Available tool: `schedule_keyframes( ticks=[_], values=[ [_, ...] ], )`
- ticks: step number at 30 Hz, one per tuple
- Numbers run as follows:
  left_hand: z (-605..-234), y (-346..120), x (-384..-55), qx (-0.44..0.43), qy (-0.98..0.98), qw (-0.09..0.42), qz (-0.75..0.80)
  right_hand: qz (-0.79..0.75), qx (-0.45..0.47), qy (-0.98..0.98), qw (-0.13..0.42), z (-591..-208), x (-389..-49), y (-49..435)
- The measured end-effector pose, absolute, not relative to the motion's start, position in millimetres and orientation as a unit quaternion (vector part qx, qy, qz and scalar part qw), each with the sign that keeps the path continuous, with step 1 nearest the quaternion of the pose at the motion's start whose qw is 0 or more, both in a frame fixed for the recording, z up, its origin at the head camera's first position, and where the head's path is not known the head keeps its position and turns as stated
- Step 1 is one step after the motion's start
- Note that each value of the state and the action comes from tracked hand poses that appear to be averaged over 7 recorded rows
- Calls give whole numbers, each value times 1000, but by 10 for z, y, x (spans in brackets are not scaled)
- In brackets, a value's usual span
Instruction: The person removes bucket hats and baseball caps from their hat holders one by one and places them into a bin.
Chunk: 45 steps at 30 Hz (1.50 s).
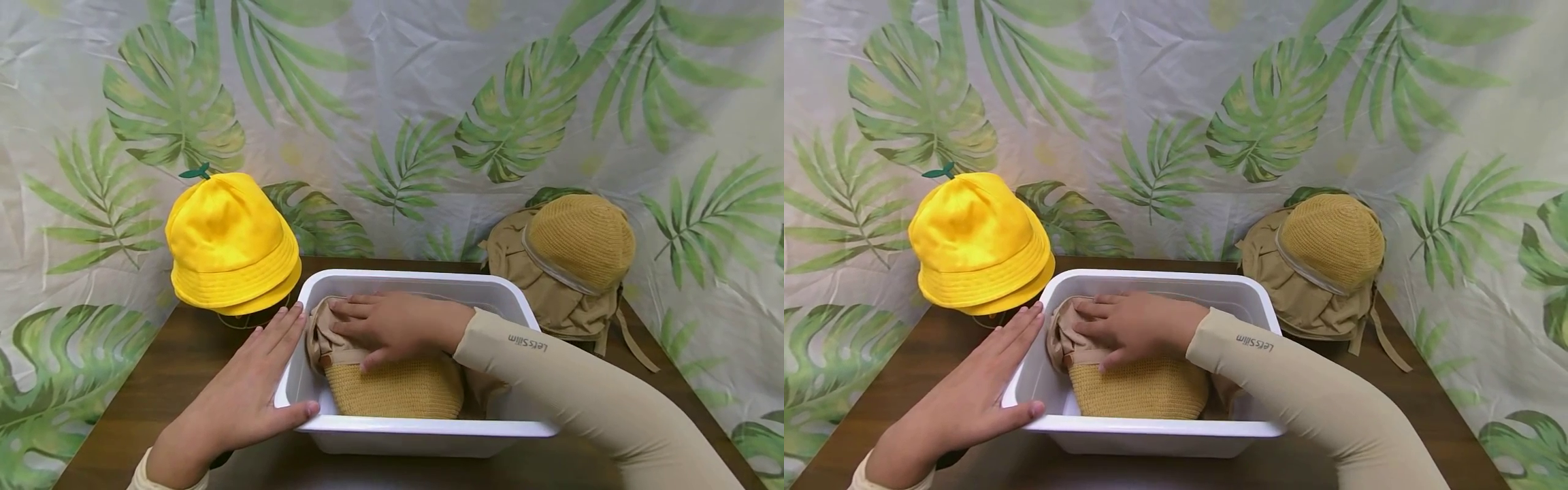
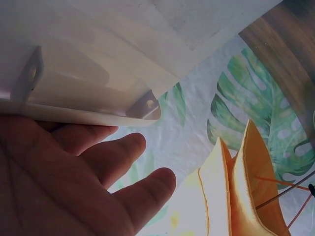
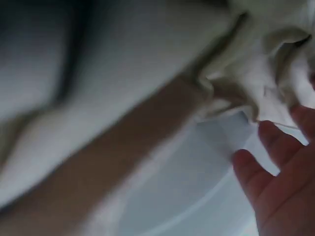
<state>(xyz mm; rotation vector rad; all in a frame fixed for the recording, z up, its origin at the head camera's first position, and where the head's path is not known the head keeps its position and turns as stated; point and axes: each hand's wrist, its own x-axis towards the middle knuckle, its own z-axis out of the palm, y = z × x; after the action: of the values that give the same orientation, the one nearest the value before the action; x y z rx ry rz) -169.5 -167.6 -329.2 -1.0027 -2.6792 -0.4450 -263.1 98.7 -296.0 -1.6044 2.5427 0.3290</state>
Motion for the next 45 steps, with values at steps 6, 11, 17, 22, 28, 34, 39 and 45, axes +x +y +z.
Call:
schedule_keyframes(
  ticks=[6,11,17,22,28,34,39,45],
  values=[
    [-3277,-1689,-1687,-341,-920,121,-153,137,-502,847,111,-3066,-2601,939],
    [-3284,-1700,-1679,-338,-920,122,-156,120,-503,849,106,-3022,-2605,933],
    [-3289,-1707,-1671,-342,-917,131,-160,59,-533,842,65,-2867,-2657,980],
    [-3284,-1719,-1656,-339,-918,130,-160,-3,-537,843,23,-2702,-2676,1070],
    [-3286,-1726,-1651,-340,-916,129,-166,-80,-525,847,-24,-2503,-2682,1262],
    [-3295,-1704,-1662,-345,-915,133,-161,-110,-503,856,-43,-2373,-2710,1490],
    [-3293,-1682,-1658,-343,-917,137,-150,-104,-469,875,-58,-2257,-2709,1713],
    [-3270,-1663,-1656,-344,-918,140,-135,-105,-432,892,-85,-2149,-2670,2036]
  ],
)
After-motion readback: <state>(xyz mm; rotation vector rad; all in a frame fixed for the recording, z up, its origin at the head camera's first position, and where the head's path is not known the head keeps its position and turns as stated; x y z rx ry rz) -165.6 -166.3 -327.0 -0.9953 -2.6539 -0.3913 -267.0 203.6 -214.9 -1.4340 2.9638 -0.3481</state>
